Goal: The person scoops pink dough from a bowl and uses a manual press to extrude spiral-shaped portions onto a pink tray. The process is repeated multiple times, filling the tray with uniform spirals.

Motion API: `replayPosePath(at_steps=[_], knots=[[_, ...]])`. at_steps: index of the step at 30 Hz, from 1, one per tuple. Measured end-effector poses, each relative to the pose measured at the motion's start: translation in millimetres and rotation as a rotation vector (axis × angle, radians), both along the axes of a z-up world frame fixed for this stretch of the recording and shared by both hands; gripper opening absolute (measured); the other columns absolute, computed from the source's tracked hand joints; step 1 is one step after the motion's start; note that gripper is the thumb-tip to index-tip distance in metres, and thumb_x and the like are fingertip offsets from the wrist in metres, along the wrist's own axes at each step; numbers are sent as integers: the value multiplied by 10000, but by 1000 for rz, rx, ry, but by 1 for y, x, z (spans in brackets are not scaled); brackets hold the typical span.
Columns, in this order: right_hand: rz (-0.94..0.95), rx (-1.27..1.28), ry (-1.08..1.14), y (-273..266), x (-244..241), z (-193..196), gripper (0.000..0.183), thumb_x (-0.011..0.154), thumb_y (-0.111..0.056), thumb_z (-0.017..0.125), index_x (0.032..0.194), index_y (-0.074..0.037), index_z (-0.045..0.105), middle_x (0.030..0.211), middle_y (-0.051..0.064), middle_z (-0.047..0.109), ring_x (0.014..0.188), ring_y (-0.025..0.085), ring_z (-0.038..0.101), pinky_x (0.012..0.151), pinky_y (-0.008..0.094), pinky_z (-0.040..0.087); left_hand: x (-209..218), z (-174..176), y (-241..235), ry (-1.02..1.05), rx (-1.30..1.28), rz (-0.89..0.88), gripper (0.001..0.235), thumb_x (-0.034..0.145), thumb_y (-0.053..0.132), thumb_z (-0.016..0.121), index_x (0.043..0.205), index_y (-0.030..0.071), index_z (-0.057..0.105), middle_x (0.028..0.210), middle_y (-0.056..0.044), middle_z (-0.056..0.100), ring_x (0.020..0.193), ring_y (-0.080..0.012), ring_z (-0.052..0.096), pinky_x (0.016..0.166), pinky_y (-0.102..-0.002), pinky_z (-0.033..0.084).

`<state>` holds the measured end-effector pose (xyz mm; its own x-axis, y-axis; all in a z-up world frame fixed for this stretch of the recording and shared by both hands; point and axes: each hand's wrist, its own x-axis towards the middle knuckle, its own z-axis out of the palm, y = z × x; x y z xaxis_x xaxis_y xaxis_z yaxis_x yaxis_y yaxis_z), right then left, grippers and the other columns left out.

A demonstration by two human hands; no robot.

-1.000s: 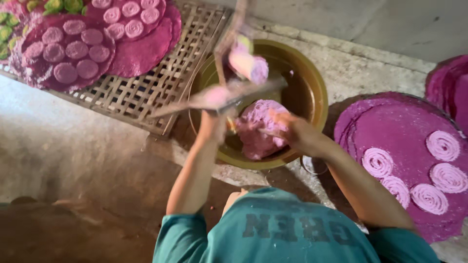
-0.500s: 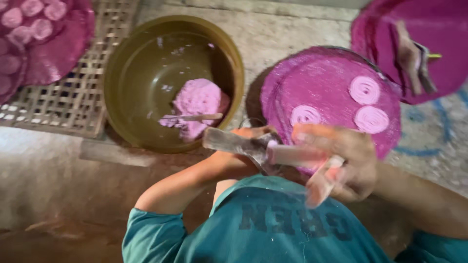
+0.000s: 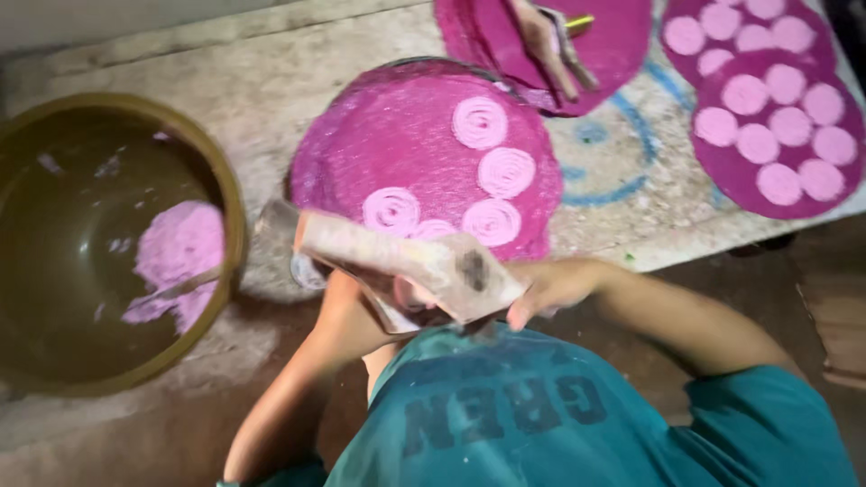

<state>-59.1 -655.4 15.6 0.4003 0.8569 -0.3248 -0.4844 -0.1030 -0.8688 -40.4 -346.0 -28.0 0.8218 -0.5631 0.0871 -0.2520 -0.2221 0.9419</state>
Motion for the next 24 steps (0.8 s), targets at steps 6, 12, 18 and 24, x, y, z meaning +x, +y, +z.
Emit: replayPosePath(at_steps=[6, 12, 18, 24], knots=[[-337, 283, 30, -5, -42, -36, 828, 939, -205, 771, 1597, -72, 288, 1538, 170, 472, 1372, 291, 535, 1128, 464, 465, -29, -37, -15, -349, 235, 754, 910, 658, 33, 814, 1450, -3, 368, 1486, -223, 381, 1403, -346, 381, 1161, -470, 340], [-549, 456, 133, -13, -52, -20, 862, 939, -140, 745, 1610, -94, 205, 1502, 205, 522, 1387, 405, 559, 1140, 562, 483, -47, -136, -16, 332, -149, 751, 793, 977, 138, 577, 1594, -19, 105, 1615, -263, 281, 1473, -352, 331, 1199, -423, 258], [-735, 244, -29, -32, -57, -26, 981, 821, -182, 815, 1618, -93, 250, 1316, 207, 602, 1224, 399, 637, 1062, 516, 504, 5, -164, 28, 233, 168, 673, 729, 1003, 136, 502, 1617, -6, 135, 1666, -237, 261, 1528, -340, 281, 1242, -384, 208], [-854, 127, -63, -53, -46, -32, 1178, 673, -380, 894, 1589, -160, 187, 1342, 131, 562, 1196, 310, 603, 986, 435, 469, 175, -152, 59, 181, 295, 498, 662, 971, 86, 471, 1613, 120, 311, 1631, -184, 381, 1510, -296, 341, 1225, -356, 270]])
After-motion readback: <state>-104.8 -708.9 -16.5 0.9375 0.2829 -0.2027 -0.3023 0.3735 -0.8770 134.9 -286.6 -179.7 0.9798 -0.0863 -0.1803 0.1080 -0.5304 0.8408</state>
